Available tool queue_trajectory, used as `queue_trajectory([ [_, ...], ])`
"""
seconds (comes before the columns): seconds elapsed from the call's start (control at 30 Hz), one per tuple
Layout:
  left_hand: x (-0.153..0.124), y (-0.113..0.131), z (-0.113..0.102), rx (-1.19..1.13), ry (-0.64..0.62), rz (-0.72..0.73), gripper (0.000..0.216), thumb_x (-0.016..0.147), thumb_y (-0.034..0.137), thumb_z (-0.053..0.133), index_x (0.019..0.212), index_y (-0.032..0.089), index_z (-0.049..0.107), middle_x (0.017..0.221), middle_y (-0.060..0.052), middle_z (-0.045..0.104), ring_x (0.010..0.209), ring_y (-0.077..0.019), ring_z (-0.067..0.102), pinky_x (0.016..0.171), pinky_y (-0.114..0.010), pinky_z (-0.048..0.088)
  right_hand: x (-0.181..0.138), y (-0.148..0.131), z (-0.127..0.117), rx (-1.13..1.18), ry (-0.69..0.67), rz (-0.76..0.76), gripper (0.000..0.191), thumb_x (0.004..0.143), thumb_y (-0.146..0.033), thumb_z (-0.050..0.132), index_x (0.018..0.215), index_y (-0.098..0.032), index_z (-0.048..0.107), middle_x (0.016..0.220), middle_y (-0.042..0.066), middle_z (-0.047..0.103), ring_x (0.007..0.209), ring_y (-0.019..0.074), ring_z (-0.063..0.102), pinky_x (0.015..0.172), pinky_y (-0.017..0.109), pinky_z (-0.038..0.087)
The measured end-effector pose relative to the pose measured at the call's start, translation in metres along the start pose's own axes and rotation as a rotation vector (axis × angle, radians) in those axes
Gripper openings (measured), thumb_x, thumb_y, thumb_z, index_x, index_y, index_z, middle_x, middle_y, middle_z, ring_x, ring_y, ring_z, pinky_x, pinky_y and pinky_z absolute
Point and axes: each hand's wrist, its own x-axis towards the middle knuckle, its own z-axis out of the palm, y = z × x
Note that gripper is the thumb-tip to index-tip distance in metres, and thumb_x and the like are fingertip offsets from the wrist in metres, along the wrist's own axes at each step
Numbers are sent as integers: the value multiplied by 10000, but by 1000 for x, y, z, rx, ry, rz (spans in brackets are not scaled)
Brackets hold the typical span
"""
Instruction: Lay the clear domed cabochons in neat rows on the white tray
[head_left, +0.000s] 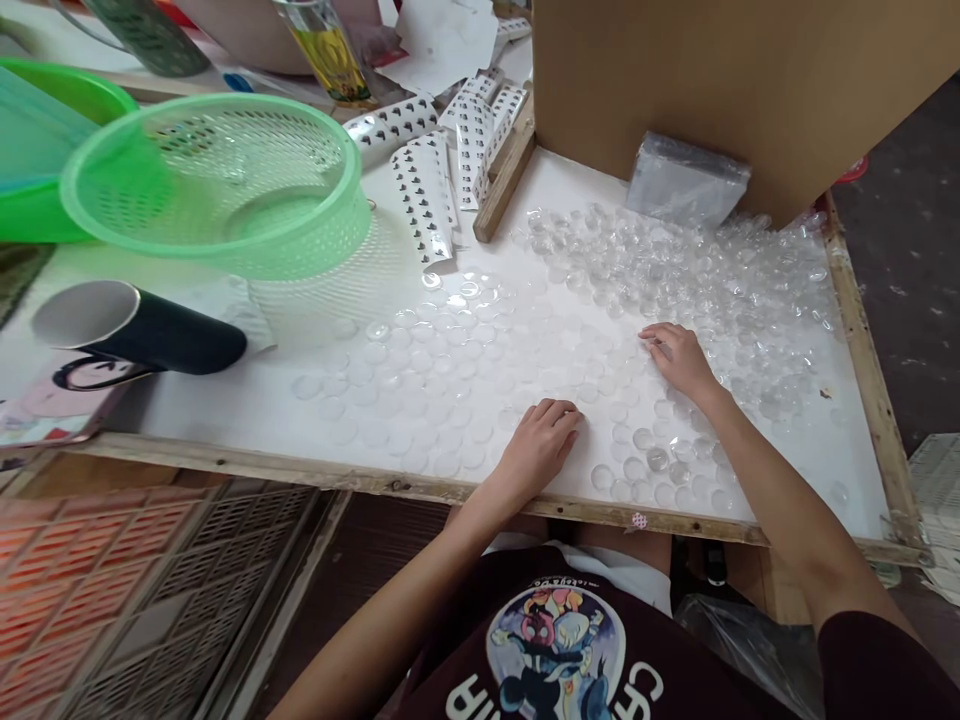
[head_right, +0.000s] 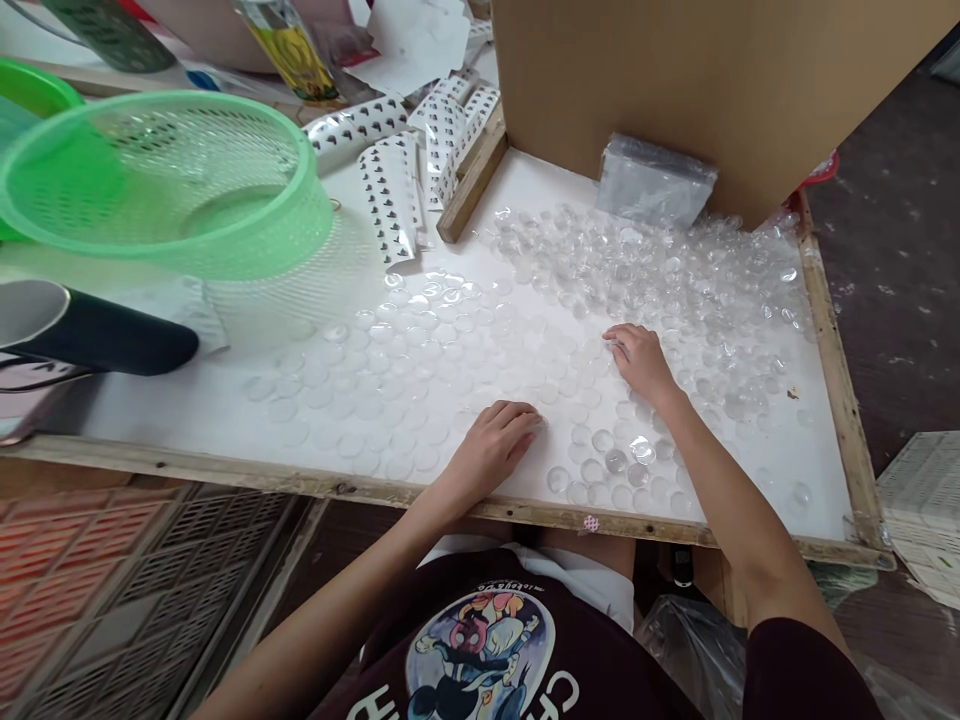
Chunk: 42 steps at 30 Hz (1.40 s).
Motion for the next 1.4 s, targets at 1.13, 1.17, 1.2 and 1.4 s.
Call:
queue_trajectory([
  [1.13, 1, -4, 1, 43, 53, -7, 244, 963, 101, 518, 1153, 183, 646, 1159, -116, 673, 1079, -273, 586, 917, -443, 532, -30, 5, -2, 48, 72, 55, 285, 903, -200, 514, 1134, -220, 679, 1226, 112, 690, 1155, 300, 617, 1012, 504, 462],
  [1.17, 1, -5, 1, 44, 54, -5, 238, 963, 101, 522, 1151, 180, 645, 1155, -116, 674, 1078, -273, 587, 918, -442, 533, -22, 5, 2, 47, 77, 60, 314, 900, -187, 503, 1163, -217, 672, 1273, 118, 677, 1201, 306, 596, 1028, 515, 454],
  [1.2, 1, -5, 1, 43, 55, -3, 233, 963, 100, 525, 1148, 177, 644, 1153, -117, 675, 1077, -273, 588, 919, -441, 534, -15, 4, 6, 45, 77, 68, 332, 895, -177, 497, 1178, -213, 668, 1303, 122, 668, 1228, 311, 582, 1038, 525, 448],
  [1.4, 0, -4, 1, 29, 57, -9, 225, 964, 89, 523, 1136, 174, 640, 1159, -112, 680, 1077, -271, 589, 925, -444, 537, -4, -2, 9, 115, 54, 37, 282, 899, -187, 489, 1091, -214, 693, 1206, 103, 709, 1145, 287, 630, 1027, 510, 464],
])
